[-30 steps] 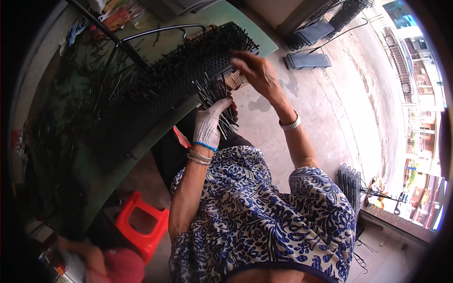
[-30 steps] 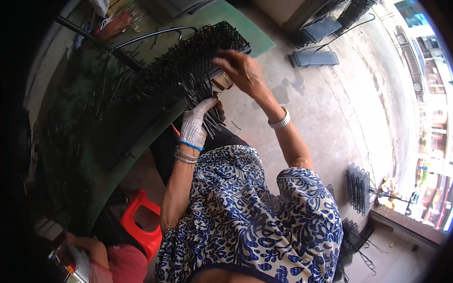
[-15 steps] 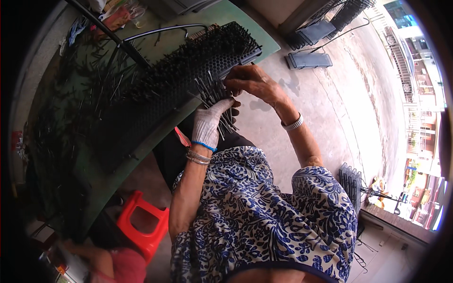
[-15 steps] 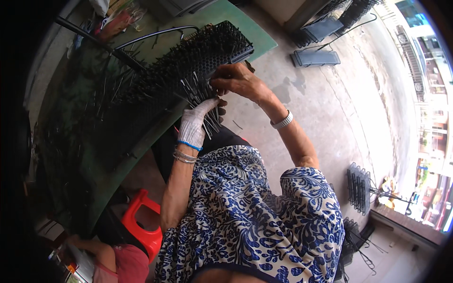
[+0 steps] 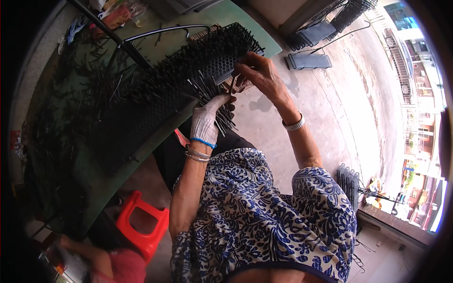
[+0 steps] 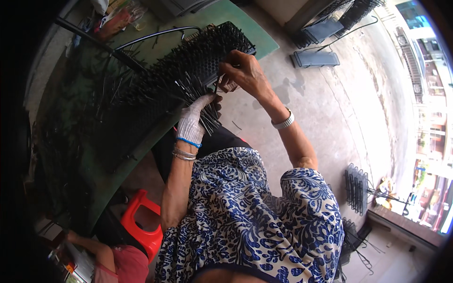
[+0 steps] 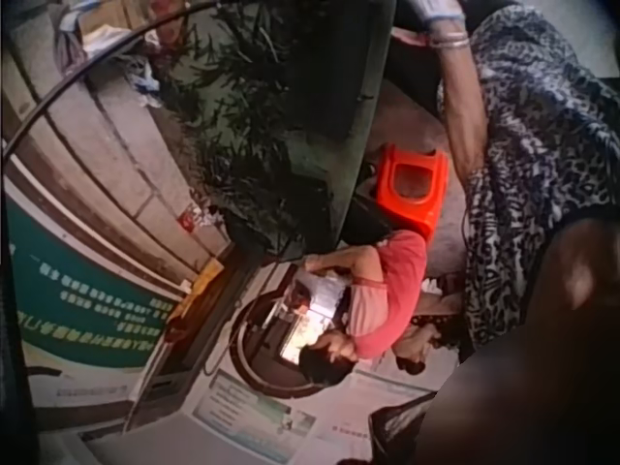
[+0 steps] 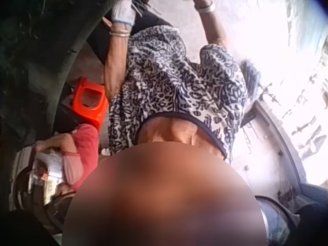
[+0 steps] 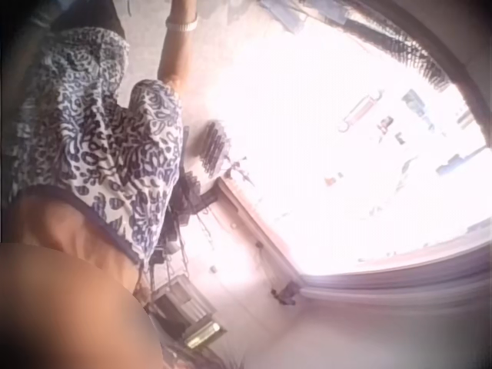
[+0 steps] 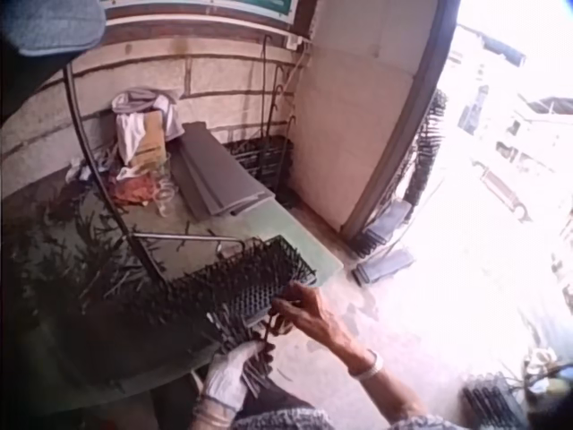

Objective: Inserting small metal spikes into a plastic mesh grid to assemble a product.

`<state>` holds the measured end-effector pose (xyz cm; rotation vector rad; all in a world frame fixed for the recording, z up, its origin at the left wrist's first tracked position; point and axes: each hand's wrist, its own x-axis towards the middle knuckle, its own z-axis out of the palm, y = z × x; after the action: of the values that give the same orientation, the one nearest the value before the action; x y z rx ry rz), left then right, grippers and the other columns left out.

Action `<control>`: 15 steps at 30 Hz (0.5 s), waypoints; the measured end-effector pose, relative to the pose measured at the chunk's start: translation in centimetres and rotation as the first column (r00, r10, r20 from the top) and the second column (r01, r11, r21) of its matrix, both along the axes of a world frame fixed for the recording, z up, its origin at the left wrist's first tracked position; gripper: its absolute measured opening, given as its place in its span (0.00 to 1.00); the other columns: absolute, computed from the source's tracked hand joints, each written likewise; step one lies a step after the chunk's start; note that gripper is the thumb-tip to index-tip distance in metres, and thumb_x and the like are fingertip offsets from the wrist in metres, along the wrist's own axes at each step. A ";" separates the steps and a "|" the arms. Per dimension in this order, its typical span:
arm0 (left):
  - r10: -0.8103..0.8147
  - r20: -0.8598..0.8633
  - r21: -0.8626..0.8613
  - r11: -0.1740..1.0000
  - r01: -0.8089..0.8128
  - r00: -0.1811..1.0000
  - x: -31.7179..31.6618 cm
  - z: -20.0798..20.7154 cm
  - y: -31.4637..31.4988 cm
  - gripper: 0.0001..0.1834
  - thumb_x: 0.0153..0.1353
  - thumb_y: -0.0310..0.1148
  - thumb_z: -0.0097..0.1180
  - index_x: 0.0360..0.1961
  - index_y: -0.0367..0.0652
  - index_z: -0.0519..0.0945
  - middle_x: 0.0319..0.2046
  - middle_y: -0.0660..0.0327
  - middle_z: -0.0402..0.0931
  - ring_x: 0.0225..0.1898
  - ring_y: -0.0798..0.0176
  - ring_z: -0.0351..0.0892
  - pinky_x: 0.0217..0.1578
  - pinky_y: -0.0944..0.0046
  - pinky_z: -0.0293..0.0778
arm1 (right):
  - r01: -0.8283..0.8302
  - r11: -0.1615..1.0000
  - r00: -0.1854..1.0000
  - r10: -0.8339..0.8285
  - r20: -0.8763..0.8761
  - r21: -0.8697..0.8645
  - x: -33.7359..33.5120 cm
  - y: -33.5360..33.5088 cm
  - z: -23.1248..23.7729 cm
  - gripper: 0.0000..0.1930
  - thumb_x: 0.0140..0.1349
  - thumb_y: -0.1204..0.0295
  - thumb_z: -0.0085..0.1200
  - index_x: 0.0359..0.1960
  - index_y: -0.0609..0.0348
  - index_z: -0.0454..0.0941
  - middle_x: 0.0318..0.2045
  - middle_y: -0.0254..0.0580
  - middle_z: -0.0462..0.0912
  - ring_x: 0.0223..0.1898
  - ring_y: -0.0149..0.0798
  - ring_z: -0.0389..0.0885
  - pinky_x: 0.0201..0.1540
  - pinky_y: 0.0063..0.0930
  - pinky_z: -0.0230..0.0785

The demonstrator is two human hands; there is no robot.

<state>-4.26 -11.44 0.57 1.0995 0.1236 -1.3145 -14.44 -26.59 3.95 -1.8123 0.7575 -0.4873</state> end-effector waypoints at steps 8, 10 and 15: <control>0.030 0.022 0.045 0.998 -0.031 0.999 -0.3 -0.7 -0.3 0.07 0.54 0.28 0.63 0.33 0.36 0.83 0.26 0.56 0.83 0.21 0.66 0.81 0.20 0.69 0.75 | 0.067 0.996 0.997 -0.064 0.047 -0.066 -0.6 0.1 0.2 0.11 0.65 0.70 0.53 0.41 0.68 0.76 0.30 0.38 0.82 0.33 0.27 0.80 0.38 0.21 0.71; 0.055 0.020 0.063 0.996 -0.057 0.998 -0.4 -0.7 -0.3 0.07 0.54 0.27 0.63 0.34 0.36 0.83 0.26 0.56 0.83 0.20 0.65 0.81 0.20 0.69 0.75 | 0.120 0.993 0.987 -0.121 0.104 0.011 -0.9 0.2 0.4 0.11 0.66 0.70 0.52 0.41 0.68 0.76 0.31 0.38 0.81 0.34 0.26 0.79 0.38 0.20 0.71; 0.104 -0.031 0.025 0.994 -0.104 0.994 -0.4 -1.1 -0.1 0.07 0.54 0.26 0.63 0.34 0.35 0.82 0.27 0.56 0.83 0.23 0.64 0.81 0.24 0.66 0.77 | 0.143 0.990 0.979 -0.142 0.145 0.002 -1.7 -0.3 0.7 0.12 0.67 0.69 0.51 0.42 0.69 0.75 0.30 0.38 0.80 0.32 0.29 0.80 0.36 0.21 0.72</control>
<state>-4.64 -11.54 -0.54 1.0784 0.2179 -1.2402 -16.18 -26.89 4.68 -1.7170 0.7882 -0.7096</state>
